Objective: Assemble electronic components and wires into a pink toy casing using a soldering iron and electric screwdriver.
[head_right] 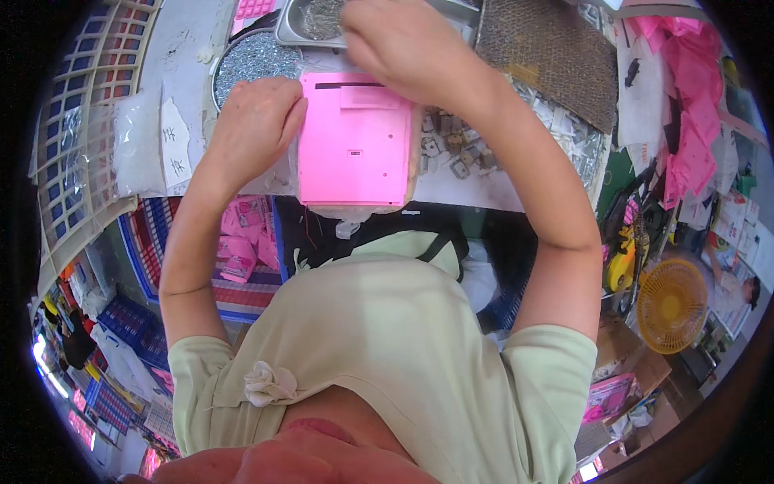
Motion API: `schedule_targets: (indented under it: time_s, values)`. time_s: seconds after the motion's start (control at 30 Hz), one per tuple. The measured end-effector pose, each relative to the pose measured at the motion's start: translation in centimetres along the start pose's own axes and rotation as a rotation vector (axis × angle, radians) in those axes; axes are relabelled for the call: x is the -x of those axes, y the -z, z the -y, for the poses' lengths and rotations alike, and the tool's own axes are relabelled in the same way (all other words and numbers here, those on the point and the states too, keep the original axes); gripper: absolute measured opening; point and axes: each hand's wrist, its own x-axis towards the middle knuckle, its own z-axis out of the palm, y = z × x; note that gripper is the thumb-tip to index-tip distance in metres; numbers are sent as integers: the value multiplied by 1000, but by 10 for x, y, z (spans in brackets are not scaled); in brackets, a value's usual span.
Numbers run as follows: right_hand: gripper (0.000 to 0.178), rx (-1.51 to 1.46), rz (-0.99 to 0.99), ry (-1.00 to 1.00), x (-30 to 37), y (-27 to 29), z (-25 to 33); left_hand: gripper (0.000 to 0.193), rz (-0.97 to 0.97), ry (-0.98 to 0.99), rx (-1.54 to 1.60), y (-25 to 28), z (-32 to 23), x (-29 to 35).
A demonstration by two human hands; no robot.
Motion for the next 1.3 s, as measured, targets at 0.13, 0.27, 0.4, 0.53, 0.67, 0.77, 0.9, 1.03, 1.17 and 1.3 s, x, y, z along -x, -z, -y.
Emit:
schedule_targets:
  time_s: [0.13,0.27,0.4,0.53,0.67,0.77,0.9,1.03,1.17,1.3]
  values:
    - [11,-47,66,-126,48,6,-11,25,175,42,-103,10,-4,-12]
    - [11,-59,72,-111,61,-2,-11,28,301,83,-98,17,-4,-18]
    - [11,-13,36,-74,55,-8,-12,32,254,93,70,19,10,-14]
    - [11,24,79,18,48,-4,-13,33,219,125,284,17,27,-5]
    - [12,8,72,9,36,9,-18,34,-43,268,288,20,45,2]
    - [13,-13,41,36,-4,3,-13,27,-144,280,-103,15,63,13]
    - [16,122,63,289,-86,-85,1,18,-68,304,-148,0,71,23]
    - [19,221,188,272,-122,-132,11,16,-178,307,67,-5,86,30]
    - [20,202,277,180,-140,-131,19,16,-239,478,191,-4,86,34]
    - [18,176,255,198,-137,-101,25,17,-313,391,143,0,83,30]
